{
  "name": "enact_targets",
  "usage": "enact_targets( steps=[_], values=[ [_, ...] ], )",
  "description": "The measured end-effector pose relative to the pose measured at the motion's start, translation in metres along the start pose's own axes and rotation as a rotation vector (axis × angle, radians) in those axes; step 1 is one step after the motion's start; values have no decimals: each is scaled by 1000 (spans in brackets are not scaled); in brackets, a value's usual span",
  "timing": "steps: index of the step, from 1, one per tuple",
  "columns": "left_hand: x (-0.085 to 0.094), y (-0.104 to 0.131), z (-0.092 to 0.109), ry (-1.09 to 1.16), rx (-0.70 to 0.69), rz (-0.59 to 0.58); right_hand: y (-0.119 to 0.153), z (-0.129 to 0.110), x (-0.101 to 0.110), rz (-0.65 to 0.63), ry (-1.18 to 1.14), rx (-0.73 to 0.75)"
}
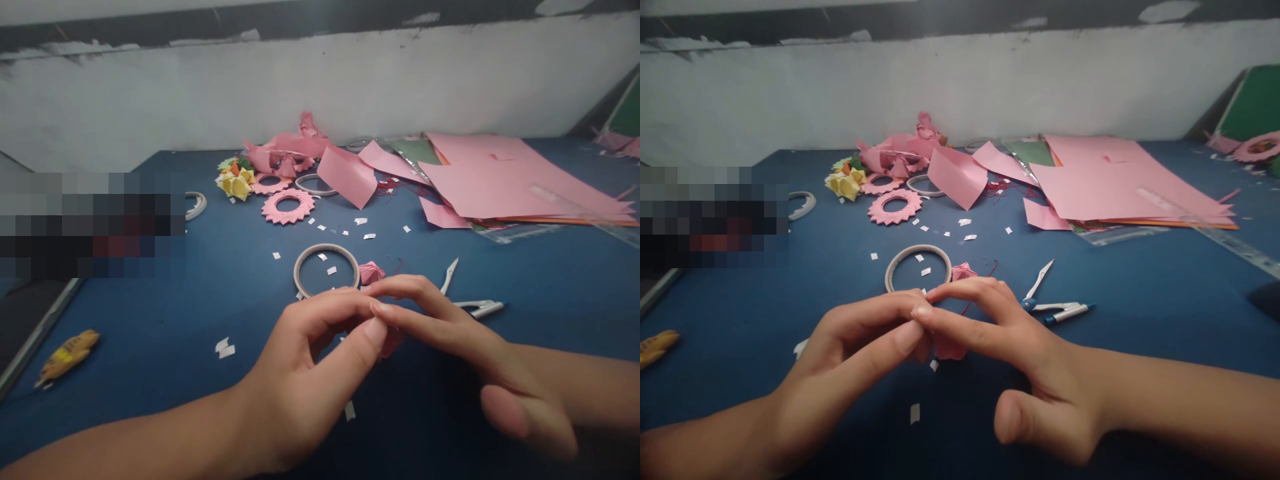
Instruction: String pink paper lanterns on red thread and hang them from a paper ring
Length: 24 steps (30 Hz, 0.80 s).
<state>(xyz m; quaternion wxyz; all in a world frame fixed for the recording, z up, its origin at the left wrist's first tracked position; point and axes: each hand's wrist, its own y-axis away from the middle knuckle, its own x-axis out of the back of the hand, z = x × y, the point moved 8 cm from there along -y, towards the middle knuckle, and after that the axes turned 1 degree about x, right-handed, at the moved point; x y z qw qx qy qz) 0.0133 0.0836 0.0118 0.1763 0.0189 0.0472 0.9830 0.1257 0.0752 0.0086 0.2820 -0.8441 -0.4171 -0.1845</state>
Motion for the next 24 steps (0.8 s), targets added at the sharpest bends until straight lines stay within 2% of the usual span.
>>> enact_targets(
  steps=[5, 11, 15, 20, 24],
  values=[
    [2, 1, 2, 33, -42, 26, 0, -1, -2, -11, -10, 14],
    [2, -2, -3, 101, 34, -13, 1, 2, 0, 74, -68, -53],
    [1, -1, -5, 145, 52, -40, 3, 2, -1, 50, -39, -44],
    [4, 3, -10, 132, 127, 9, 3, 2, -1, 23, 5, -10],
    [4, -1, -11, 160, 125, 10, 3, 2, 0, 24, 43, -15]
  ],
)
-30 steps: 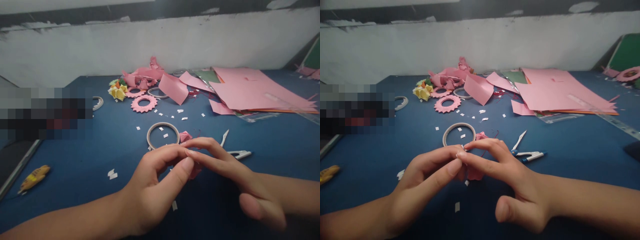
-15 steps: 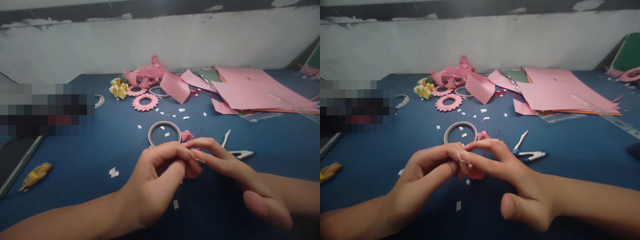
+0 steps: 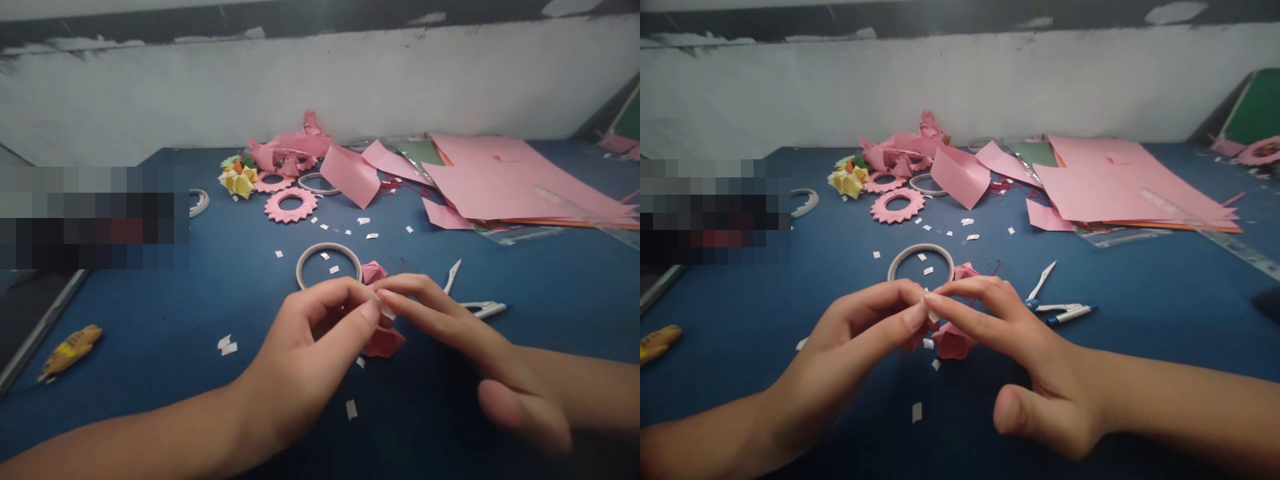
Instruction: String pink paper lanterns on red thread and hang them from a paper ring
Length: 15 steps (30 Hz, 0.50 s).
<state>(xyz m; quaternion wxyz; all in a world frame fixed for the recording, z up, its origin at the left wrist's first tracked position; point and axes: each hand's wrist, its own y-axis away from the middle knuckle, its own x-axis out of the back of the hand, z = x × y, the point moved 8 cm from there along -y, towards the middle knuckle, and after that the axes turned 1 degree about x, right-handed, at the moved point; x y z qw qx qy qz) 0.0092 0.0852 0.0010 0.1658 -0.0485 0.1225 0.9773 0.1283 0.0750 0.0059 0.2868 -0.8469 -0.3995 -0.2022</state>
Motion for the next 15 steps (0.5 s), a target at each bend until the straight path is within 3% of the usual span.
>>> enact_targets(
  steps=[4, 11, 15],
  values=[
    [4, -4, 5, -131, -50, 30, 2, -3, 0, 54, 49, 2],
    [18, -3, 22, -554, -183, 218, 5, 2, 1, 205, -14, -55],
    [21, -11, 31, -892, -321, 240, 5, -11, 9, 197, 185, 72]
  ],
)
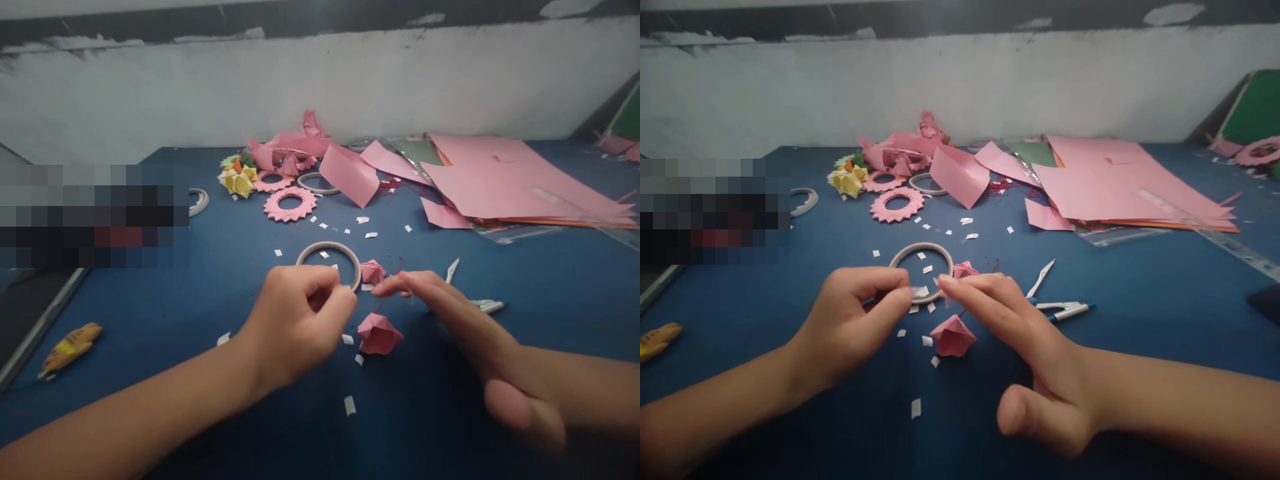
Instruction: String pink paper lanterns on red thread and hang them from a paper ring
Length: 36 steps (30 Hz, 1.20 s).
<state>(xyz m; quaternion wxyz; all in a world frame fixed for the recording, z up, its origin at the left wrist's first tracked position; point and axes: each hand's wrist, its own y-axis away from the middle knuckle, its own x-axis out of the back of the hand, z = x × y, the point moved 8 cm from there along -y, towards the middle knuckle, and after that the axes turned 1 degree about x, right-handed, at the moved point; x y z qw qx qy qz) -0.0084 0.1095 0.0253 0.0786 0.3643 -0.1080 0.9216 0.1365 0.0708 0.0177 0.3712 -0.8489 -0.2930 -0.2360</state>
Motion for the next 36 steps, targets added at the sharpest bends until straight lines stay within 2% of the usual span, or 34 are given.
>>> enact_targets(
  steps=[2, 4, 5, 7, 10, 14, 18, 21, 25, 36],
  values=[
    [3, -5, 5, -219, -123, 44, 4, -15, 3, 17, 204, 101],
    [3, -7, 5, -333, -165, 43, 11, -31, -6, -18, 376, 186],
    [1, -8, 5, -342, -185, 24, 15, -41, -3, 82, 448, 207],
    [-5, -6, 9, -286, -241, -54, 20, -43, -22, -58, 568, 159],
    [-13, 0, 15, -131, -292, -192, 24, -51, -35, -107, 590, 226],
    [-23, 3, 13, -14, -245, -379, 18, -43, -31, -95, 645, 210],
    [-35, 5, 9, -16, -240, -603, 16, -38, -31, -102, 688, 190],
    [-39, 7, 11, -69, -285, -676, 17, -36, -31, -95, 705, 180],
    [-39, 7, 15, -96, -326, -622, 17, -36, -31, -90, 700, 198],
    [-37, 9, 12, -73, -267, -498, 15, -31, -34, -103, 706, 155]
  ],
)
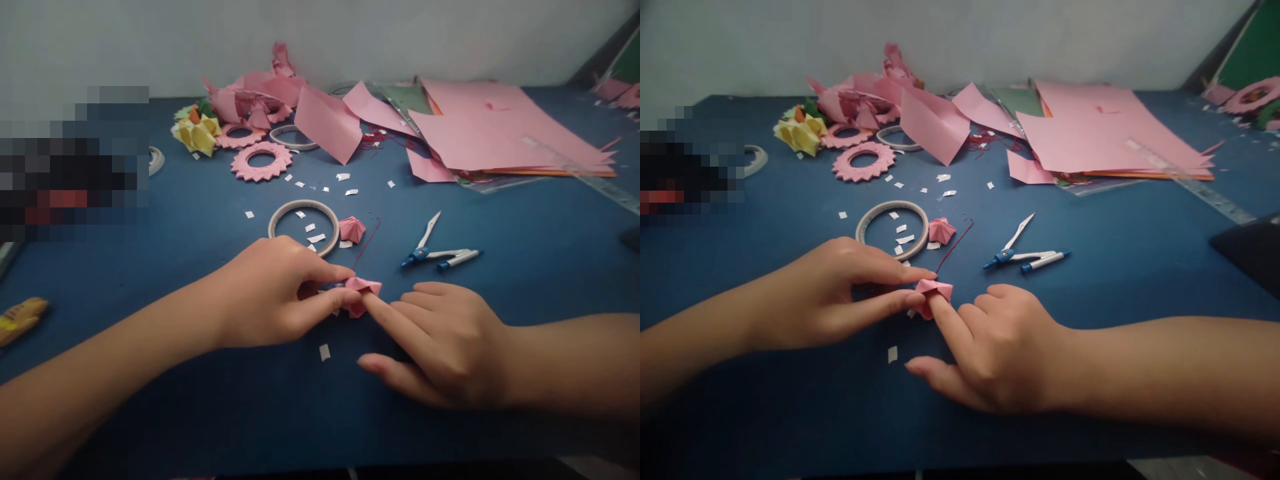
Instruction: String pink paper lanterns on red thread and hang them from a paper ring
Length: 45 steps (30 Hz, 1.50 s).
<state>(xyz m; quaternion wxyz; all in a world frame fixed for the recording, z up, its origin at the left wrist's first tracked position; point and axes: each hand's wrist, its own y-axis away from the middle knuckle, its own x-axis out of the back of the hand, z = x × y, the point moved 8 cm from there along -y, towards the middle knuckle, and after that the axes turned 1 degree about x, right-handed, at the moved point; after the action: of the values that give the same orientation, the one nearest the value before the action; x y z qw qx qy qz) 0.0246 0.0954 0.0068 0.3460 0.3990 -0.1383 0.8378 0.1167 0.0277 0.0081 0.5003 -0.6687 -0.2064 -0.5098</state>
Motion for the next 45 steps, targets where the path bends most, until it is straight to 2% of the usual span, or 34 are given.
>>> enact_targets(
  steps=[10, 12, 16, 19, 21, 24, 26, 28, 30, 33, 36, 39, 41, 42, 45],
  values=[
    [-1, -4, -2, -57, -10, -65, -2, 0, -7, -78, 40, 25],
    [2, -2, 3, -130, -64, -2, -3, 1, -9, -92, 49, 21],
    [13, 16, 33, -386, -250, 281, -3, 1, -10, -110, 57, 12],
    [1, 31, 56, -625, -405, 321, -2, 1, -13, -126, 55, 0],
    [2, 34, 58, -658, -364, 380, -2, 2, -13, -124, 47, -12],
    [17, 33, 52, -632, -235, 514, -2, 8, -10, -75, -27, -55],
    [26, 30, 46, -568, -163, 566, -2, 14, -1, 37, -125, -96],
    [34, 26, 37, -409, -99, 570, -1, 22, 10, 191, -290, -156],
    [36, 22, 30, -235, -76, 534, 1, 30, 14, 275, -538, -230],
    [28, 15, 27, -49, -93, 407, 0, 38, 3, 217, -877, -372],
    [13, 11, 27, 77, -102, 240, 1, 48, -6, 168, -970, -540],
    [6, 11, 28, 129, -87, 197, 2, 57, -9, 160, -971, -633],
    [7, 11, 23, 131, -39, 220, 2, 60, -7, 174, -932, -605],
    [8, 11, 20, 115, -12, 240, 0, 59, -3, 193, -874, -544],
    [17, 15, 17, -34, 17, 374, -4, 47, 17, 312, -554, -241]
  ],
)
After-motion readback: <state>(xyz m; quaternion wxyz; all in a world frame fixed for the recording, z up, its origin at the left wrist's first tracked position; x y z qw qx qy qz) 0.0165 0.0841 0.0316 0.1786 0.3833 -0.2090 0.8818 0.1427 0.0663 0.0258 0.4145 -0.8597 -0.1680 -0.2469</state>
